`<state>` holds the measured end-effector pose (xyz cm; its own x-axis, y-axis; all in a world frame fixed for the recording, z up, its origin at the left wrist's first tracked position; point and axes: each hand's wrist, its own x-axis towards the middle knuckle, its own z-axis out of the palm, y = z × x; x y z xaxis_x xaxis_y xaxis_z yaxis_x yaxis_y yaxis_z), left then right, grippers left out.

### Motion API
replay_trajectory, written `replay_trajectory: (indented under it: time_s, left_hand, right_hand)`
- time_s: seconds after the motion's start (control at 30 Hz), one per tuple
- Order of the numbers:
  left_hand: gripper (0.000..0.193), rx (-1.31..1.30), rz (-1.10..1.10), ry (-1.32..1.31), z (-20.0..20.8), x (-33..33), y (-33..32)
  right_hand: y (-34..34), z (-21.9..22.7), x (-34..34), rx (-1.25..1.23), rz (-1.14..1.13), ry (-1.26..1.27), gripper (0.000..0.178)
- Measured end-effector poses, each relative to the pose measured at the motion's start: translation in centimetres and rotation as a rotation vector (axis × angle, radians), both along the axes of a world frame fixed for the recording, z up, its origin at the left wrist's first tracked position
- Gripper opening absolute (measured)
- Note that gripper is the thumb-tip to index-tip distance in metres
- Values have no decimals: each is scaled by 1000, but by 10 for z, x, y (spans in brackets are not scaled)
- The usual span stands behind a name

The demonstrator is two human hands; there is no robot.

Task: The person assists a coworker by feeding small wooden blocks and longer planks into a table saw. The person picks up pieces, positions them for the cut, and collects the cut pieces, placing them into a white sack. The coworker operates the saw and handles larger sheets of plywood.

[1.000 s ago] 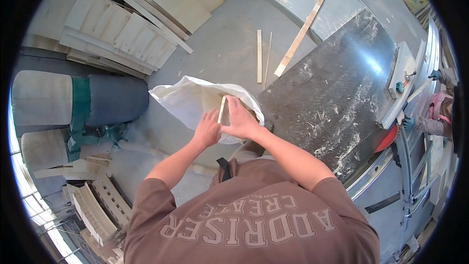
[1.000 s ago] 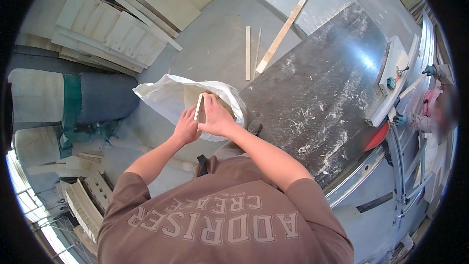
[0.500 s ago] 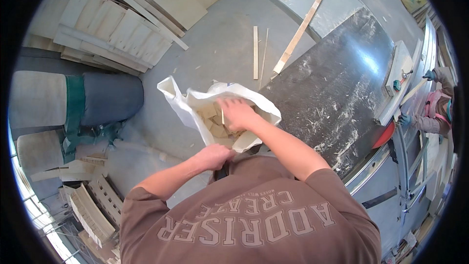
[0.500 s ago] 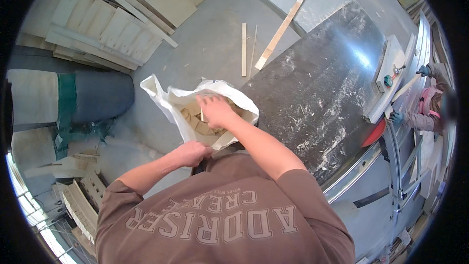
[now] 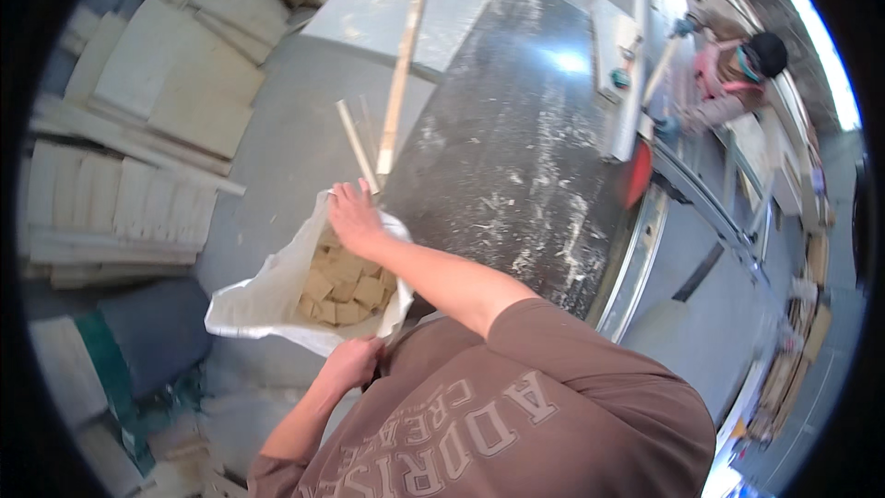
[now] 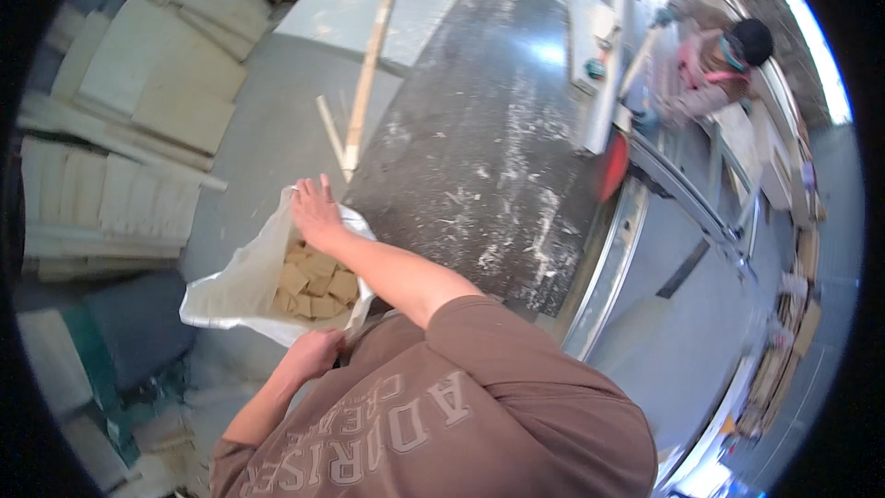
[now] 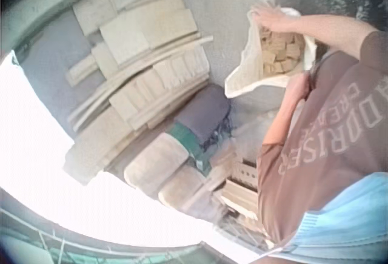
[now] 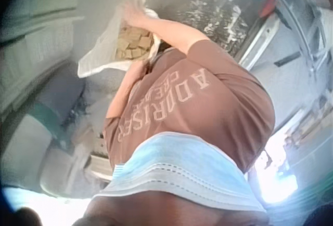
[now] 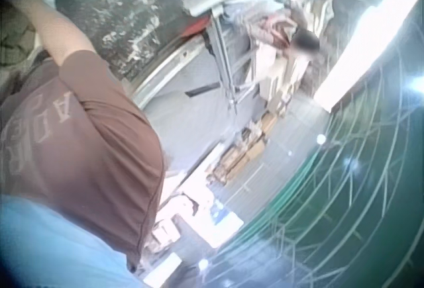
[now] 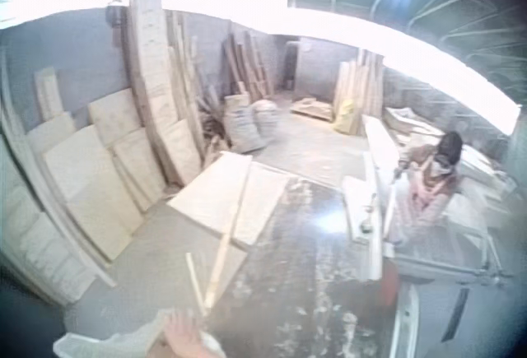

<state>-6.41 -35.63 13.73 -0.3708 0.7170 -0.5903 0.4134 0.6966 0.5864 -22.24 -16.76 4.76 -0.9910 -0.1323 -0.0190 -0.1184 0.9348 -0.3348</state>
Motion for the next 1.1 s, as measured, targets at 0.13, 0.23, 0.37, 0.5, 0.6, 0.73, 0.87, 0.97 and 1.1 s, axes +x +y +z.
replay_trajectory:
  time_s: [0.13,0.23,0.37,0.5,0.6,0.73,0.87,0.97,1.1]
  left_hand:
    - [9,-3,50,-10,13,3,9]
    - [9,164,129,103,29,-2,19]
    - [13,365,382,410,31,-19,47]
    - [11,450,513,384,22,-33,104]
    - [10,548,441,240,21,-25,156]
    - [11,541,285,281,20,-13,207]
    - [18,426,338,375,-2,-21,221]
    - [23,355,366,426,-14,-29,219]
    - [24,340,356,369,-16,-24,234]
  right_hand:
    - [9,2,7,-18,-179,151,63]
    - [22,18,26,-130,-176,162,64]
    - [58,58,79,-380,-296,254,56]
    - [111,59,153,-370,-444,234,49]
    - [153,44,208,-313,-548,196,46]
    - [204,40,279,-284,-703,117,43]
    - [237,26,335,-257,-852,121,40]
    - [253,15,361,-274,-897,93,38]
    - [268,9,377,-253,-904,143,33]
